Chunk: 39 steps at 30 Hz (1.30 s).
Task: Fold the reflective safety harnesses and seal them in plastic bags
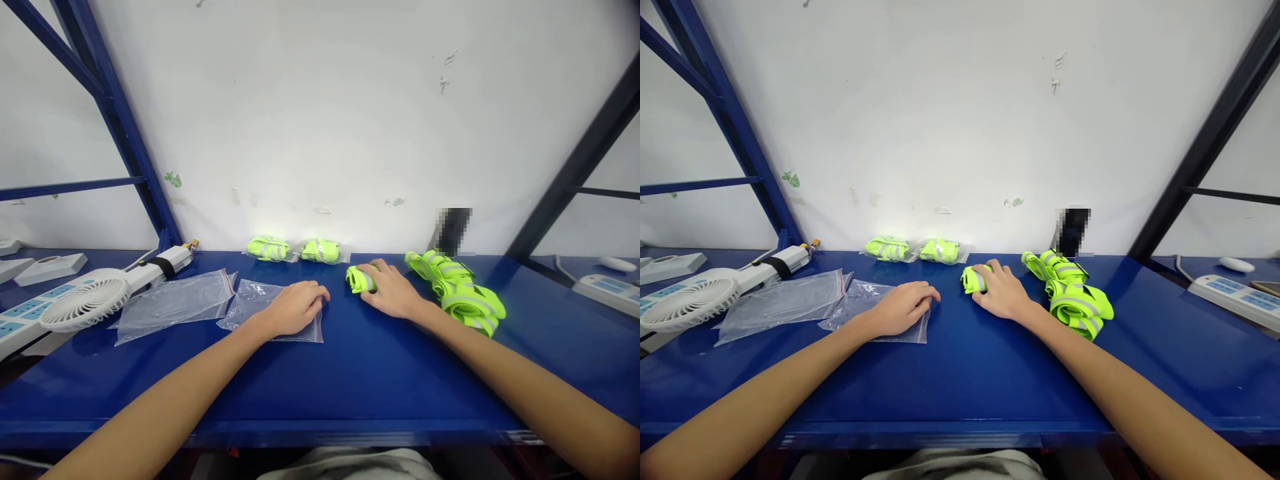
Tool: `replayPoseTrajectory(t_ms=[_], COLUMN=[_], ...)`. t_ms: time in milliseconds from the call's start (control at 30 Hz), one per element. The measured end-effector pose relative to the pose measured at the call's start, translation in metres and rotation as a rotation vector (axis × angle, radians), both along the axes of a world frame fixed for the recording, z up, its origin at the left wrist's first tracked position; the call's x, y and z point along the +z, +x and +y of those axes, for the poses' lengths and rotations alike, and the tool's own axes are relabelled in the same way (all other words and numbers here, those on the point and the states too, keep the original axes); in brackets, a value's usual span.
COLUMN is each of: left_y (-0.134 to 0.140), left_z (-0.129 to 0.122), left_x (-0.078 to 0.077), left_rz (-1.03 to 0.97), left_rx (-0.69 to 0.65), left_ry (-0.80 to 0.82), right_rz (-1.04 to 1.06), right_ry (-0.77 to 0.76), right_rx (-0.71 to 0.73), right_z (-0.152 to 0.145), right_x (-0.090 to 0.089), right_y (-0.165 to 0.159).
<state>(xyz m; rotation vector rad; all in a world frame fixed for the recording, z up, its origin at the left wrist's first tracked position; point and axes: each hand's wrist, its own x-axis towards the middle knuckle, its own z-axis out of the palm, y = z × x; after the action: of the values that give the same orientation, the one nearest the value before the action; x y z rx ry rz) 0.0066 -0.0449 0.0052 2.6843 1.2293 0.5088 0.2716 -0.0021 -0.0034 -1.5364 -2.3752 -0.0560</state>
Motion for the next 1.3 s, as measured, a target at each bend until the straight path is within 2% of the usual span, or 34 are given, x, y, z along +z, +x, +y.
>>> replayPoseTrajectory(t_ms=[100, 167, 233, 333, 433, 567, 667, 767, 867, 967, 1133, 1300], left_y=[0.001, 0.002, 0.003, 0.004, 0.004, 0.007, 0.014, 0.021, 0.026, 0.027, 0.026, 0.025], left_z=[-0.001, -0.003, -0.006, -0.011, -0.012, -0.007, -0.006, -0.007, -0.009, -0.009, -0.002, -0.001], left_x=[0.0, 0.002, 0.004, 0.008, 0.008, 0.002, -0.003, -0.005, -0.005, -0.005, -0.007, -0.008], left_rz=[-0.026, -0.086, -0.173, -0.229, -0.177, -0.185, -0.266, -0.381, -0.517, -0.625, -0.758, -0.813], left_rx=[-0.188, -0.266, -0.284, -0.244, -0.172, -0.099, -0.063, -0.067, -0.122, -0.104, -0.021, 0.006], left_ry=[-0.009, -0.023, 0.009, 0.098, 0.128, 0.073, 0.039, -0.023, -0.224, -0.36, -0.337, -0.349], right_rz=[0.053, 0.091, 0.11, 0.122, 0.148, 0.265, 0.418, 0.617, 0.857, 1.023, 1.111, 1.02], right_ry=[-0.03, -0.079, -0.13, -0.163, -0.137, -0.157, -0.3, -0.519, -0.708, -0.778, -0.757, -0.504], right_rx=[0.272, 0.36, 0.407, 0.46, 0.462, 0.396, 0.356, 0.316, 0.269, 0.268, 0.331, 0.363], right_z=[-0.015, -0.019, -0.021, -0.021, -0.02, -0.017, -0.015, -0.014, -0.015, -0.017, -0.027, -0.032], right_x=[0.004, 0.009, 0.013, 0.017, 0.02, 0.029, 0.033, 0.028, 0.016, 0.008, 0.014, 0.017], right_y=[0.004, 0.004, 0.002, 0.0, -0.001, 0.0, 0.003, 0.003, -0.002, -0.009, -0.017, -0.024])
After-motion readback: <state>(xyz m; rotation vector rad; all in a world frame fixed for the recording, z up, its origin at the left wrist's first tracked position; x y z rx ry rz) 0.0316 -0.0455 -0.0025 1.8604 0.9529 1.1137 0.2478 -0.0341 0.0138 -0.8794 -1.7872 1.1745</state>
